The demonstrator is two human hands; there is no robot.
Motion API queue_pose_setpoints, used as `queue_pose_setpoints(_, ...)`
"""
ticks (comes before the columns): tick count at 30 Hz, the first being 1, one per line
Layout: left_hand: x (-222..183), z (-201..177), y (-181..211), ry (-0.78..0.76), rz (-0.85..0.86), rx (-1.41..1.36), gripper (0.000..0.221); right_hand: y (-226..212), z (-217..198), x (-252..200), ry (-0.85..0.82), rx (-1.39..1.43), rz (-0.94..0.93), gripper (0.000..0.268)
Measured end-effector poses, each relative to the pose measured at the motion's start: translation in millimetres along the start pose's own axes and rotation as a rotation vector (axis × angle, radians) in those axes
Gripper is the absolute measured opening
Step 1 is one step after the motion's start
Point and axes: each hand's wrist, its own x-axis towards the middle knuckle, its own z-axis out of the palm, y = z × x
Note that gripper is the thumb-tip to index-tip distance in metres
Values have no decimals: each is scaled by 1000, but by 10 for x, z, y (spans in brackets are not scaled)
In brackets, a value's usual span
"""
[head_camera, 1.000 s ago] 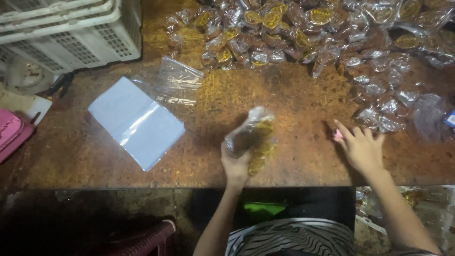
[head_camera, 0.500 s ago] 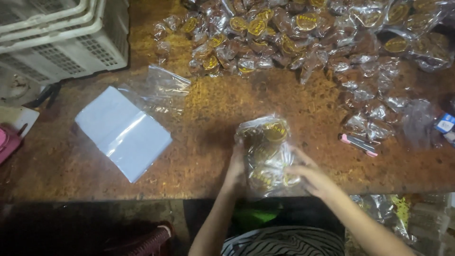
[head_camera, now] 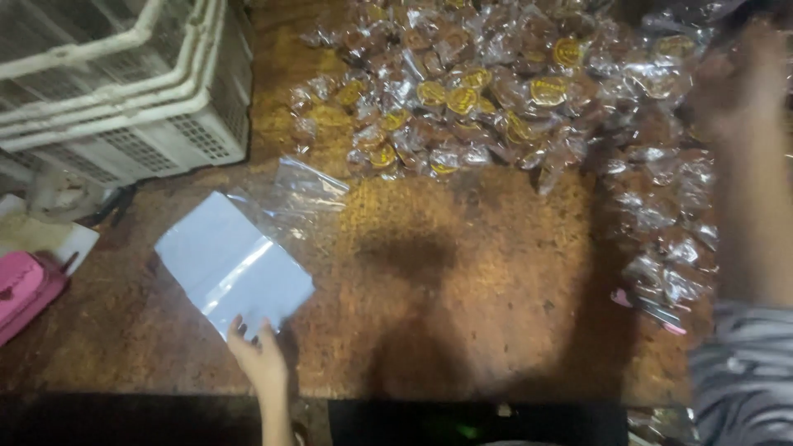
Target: Packaging individually wrapped bread items into larger plastic bags and sealing them with a stapler.
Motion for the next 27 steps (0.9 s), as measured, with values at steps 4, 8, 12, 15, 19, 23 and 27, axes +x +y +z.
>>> queue_pose_setpoints(4,289,182,-318,-53,594,566,70,497,358,-1293,-94,-689,341,13)
queue_pose_setpoints(8,449,307,-208,-363,428,888,86,947,-331,-1376,-364,-1239,211,28)
queue_pose_setpoints(12,593,370,-578,-311,562,923,69,1127,-1230,-1376,-342,-1651,-27,29)
queue_pose_setpoints(15,597,353,-713,8,970,946,39,1274,-1975,-1253,-129,-1519,-258,25)
queue_pose_setpoints(19,593,316,-756,-129,1064,881,34,1108,-1650,-1145,-92,-1435,-251,24)
queue_pose_setpoints(23,710,310,-800,-76,887,835,13,1194,-1052,-685,-214,-1523,-349,29)
queue_pose_setpoints(27,861,313,-920,-1,620,790,29,1371,-235,-267,-445,-1515,-490,34)
